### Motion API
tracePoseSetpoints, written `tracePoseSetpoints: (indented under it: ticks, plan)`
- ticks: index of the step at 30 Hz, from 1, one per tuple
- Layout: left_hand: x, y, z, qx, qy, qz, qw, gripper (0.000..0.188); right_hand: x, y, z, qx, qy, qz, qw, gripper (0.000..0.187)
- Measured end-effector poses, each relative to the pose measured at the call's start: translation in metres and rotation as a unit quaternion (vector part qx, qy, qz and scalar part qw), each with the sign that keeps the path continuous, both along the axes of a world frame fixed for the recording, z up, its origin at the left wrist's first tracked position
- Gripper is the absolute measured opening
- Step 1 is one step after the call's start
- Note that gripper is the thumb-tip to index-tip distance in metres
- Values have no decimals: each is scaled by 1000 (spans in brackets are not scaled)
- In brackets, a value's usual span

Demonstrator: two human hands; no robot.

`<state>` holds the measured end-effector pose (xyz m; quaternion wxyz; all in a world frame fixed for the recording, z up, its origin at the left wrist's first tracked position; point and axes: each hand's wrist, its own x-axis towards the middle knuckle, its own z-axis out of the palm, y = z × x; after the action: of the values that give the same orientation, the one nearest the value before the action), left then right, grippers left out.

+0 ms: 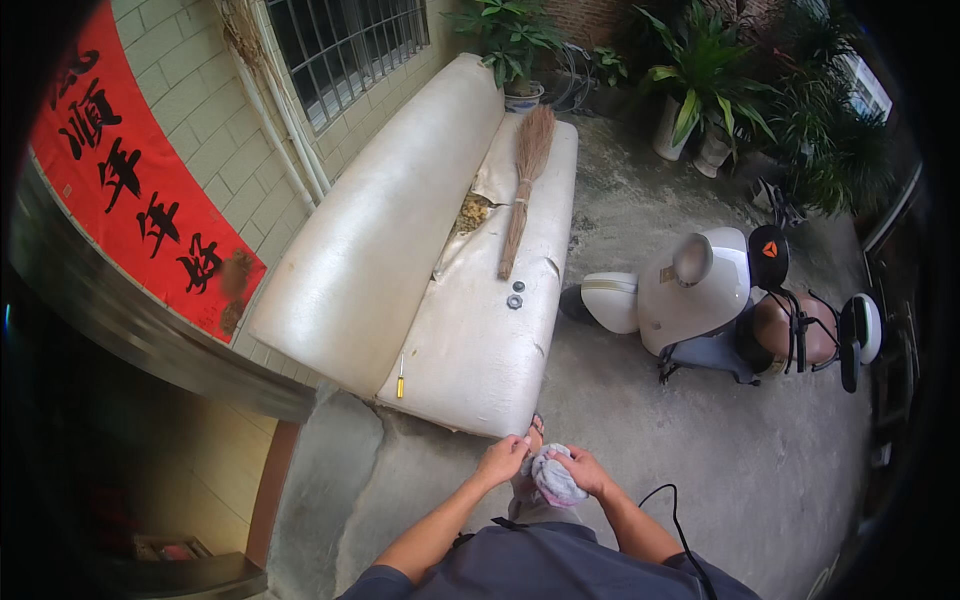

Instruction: The person assembles a table fan by attaching the motor to the base, securing the fan blades, and fitting the front and rear grilles. They use a screwdriver to tighten components and ensure the fan is properly assembled.

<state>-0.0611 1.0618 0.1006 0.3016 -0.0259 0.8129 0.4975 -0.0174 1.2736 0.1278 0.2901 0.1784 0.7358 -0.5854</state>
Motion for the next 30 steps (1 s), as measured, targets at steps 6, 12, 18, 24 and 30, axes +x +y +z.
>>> tracePoseSetpoints:
  ticks: [6,12,18,24,30]
  plan:
    - [-194,21,-109,-221,6,-11,975,59,-161,106,-122,142,87,-141,976,34]
    - [-390,88,-215,-307,28,2,951,74,-192,202,-201,45,24,-328,943,26]
    - [-488,133,-312,-355,166,0,920,63,-99,221,-254,51,-124,-263,955,23]
    - [-506,145,-329,-285,234,136,919,34,41,228,-320,53,-242,-121,961,45]
    - [-553,154,-342,-421,243,14,874,26,102,261,-414,-40,-282,-214,934,45]
